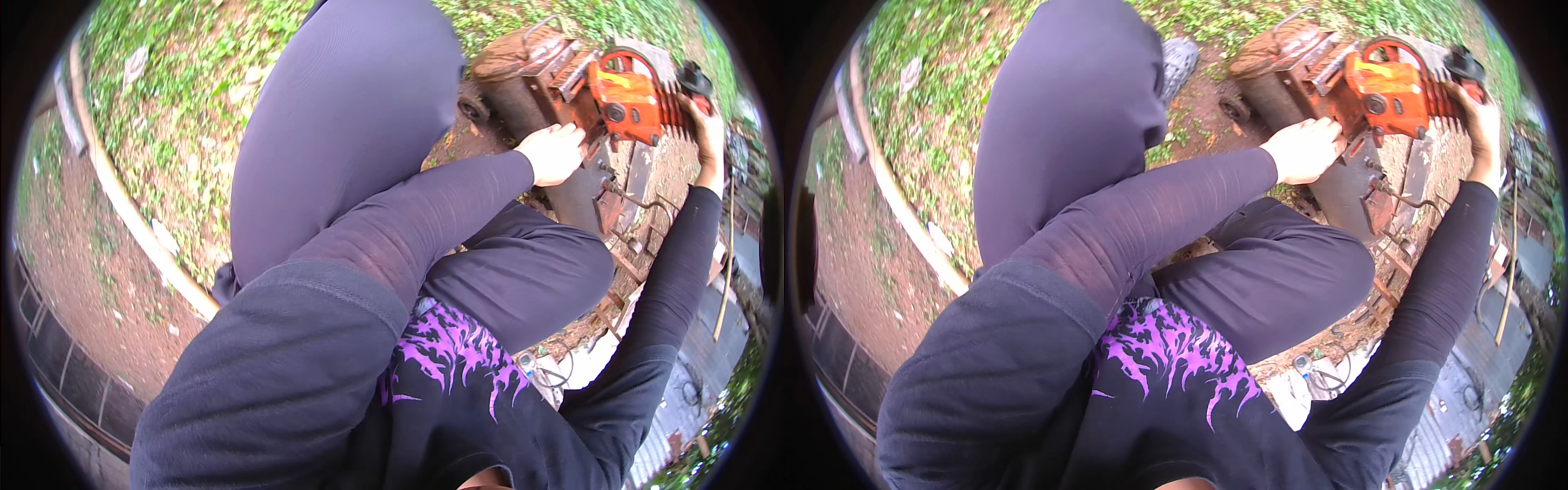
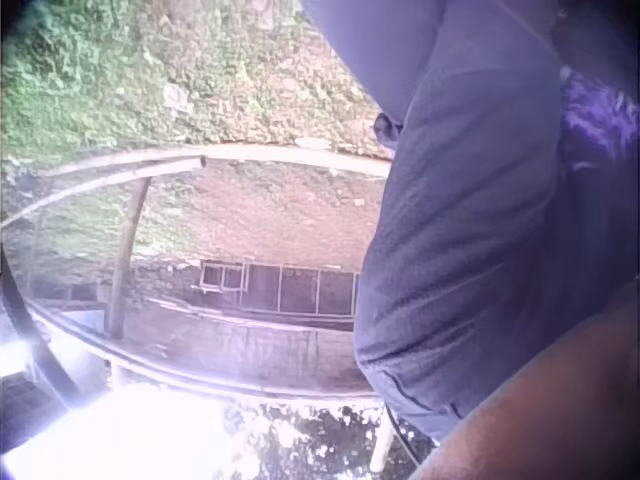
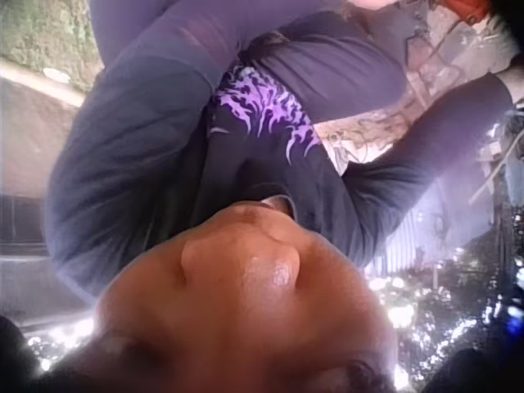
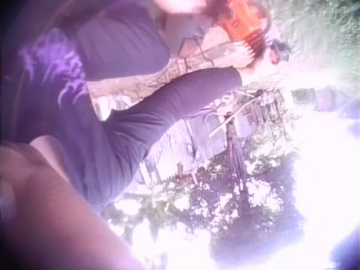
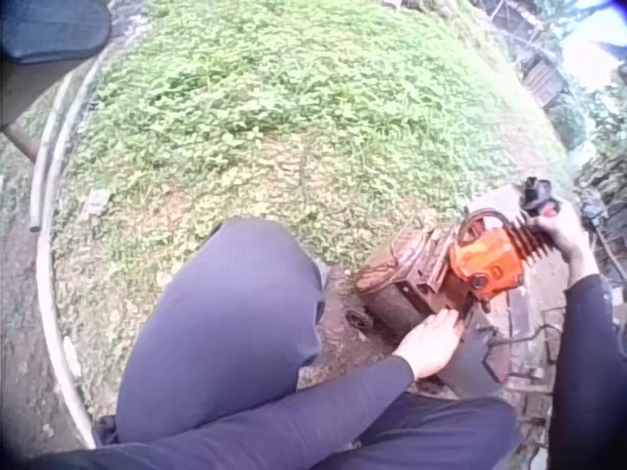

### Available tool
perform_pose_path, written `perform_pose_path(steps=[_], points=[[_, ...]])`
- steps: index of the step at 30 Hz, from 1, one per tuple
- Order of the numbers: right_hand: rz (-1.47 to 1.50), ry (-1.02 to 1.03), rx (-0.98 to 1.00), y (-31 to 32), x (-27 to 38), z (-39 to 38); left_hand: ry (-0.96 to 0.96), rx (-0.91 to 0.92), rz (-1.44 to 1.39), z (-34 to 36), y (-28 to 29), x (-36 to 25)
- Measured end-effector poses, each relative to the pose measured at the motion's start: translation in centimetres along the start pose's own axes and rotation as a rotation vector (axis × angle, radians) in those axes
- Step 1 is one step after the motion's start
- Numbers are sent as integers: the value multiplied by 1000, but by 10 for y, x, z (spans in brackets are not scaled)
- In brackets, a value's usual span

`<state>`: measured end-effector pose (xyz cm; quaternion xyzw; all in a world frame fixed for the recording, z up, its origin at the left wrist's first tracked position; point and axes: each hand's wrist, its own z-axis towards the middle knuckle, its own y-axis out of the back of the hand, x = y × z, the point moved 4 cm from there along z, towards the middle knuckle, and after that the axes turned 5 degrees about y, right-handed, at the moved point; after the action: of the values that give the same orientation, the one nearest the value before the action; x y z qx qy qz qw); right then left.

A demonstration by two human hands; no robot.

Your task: The person removes components from an orange air compressor, cleans the parts with liquid from a bucket, and uses wrenches to adjust and tighten bolts on the compressor's engine head.

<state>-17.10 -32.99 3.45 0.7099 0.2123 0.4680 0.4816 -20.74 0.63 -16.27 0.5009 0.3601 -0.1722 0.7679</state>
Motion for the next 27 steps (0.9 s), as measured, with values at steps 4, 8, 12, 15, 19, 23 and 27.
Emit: perform_pose_path(steps=[4, 8, 12, 15, 19, 23, 27], points=[[-87, 88, -97, -22, 47, -14, 80, -287, 156, 46, -4, -1], [-108, 86, -89, -40, 52, -6, 170, -121, 159, 66, -19, 35], [72, 154, -265, -29, 106, -41, 130, -96, 296, 90, -46, 41], [-144, 105, -334, -32, 102, -40, -38, -107, 467, 98, -51, 60], [-456, 18, -363, -19, 92, -49, -136, -21, 572, 114, -69, 54], [-569, -22, -326, -21, 95, -53, -96, 154, 595, 116, -65, 58], [-622, -29, -422, -26, 87, -58, -30, -70, 440, 85, -48, 29]])
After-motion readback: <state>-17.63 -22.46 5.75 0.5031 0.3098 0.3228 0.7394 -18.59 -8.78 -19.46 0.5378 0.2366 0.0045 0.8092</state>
